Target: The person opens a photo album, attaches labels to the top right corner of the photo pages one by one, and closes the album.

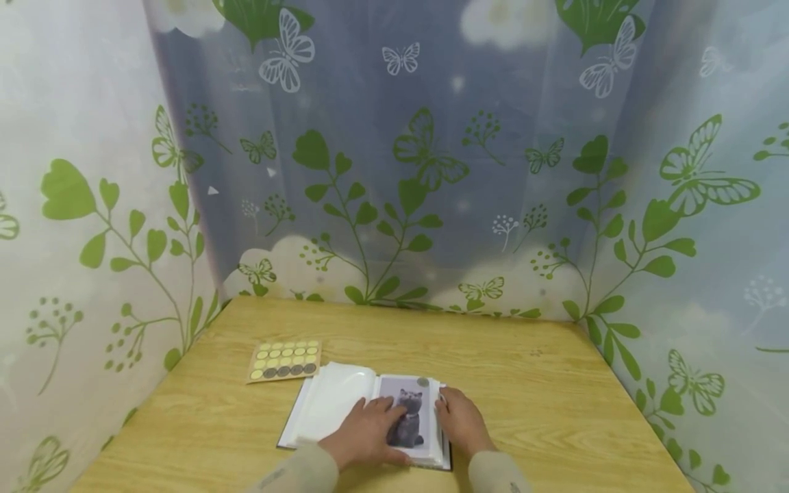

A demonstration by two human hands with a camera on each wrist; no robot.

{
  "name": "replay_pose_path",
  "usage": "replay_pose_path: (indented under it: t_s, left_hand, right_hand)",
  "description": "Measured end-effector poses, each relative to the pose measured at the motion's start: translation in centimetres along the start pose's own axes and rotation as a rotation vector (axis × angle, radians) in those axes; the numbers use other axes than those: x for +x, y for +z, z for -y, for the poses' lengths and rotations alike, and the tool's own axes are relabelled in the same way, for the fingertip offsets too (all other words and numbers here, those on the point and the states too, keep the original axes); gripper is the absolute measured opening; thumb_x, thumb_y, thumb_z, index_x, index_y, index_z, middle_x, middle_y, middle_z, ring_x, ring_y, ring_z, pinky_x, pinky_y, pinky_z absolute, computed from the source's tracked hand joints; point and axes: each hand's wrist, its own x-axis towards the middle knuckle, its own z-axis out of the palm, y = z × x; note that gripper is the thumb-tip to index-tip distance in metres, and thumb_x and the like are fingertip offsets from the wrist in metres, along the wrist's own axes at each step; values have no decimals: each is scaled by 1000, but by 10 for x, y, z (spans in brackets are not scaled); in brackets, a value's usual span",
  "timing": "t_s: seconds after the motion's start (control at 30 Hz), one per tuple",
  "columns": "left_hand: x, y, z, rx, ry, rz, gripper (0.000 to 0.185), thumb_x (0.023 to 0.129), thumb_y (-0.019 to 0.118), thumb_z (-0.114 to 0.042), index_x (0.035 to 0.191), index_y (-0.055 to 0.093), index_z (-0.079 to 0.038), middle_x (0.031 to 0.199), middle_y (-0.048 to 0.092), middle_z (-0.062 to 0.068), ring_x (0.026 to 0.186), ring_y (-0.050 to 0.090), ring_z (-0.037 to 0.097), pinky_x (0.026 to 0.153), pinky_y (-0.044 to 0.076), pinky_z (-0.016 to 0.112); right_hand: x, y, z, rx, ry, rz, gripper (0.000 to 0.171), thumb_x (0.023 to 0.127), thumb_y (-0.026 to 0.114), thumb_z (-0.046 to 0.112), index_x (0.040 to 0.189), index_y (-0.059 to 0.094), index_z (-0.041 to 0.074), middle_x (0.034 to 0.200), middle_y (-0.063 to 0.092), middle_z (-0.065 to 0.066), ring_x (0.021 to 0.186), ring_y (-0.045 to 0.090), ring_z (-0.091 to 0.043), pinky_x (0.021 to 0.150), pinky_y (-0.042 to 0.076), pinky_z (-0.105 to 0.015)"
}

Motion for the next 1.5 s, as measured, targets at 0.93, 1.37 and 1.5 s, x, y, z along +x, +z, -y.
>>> replay_pose_path:
  t_s: [0.93,1.37,1.5]
  left_hand:
    - [-5,6,13,13,145,-184,55,85,68,-60,120,69,-18,103,68,-2,92,64,11,83,52,28]
    - [-1,10,6,73,127,-163,63,82,66,-68,124,65,-20,112,64,-1,97,62,15,80,52,34]
    - [-3,4,6,43,171,-202,50,87,67,-57,119,68,-19,107,66,-3,91,63,10,74,53,28]
  right_hand:
    - [2,-1,10,-28,57,60,38,98,55,10,131,55,-10,132,55,-30,125,50,-48,106,37,-59]
    - [-1,0,13,-24,45,62,41,94,57,7,130,55,-11,131,55,-32,124,49,-49,106,37,-59]
    - [0,1,12,-57,28,68,41,93,59,6,130,55,-11,131,54,-32,125,49,-48,106,37,-59]
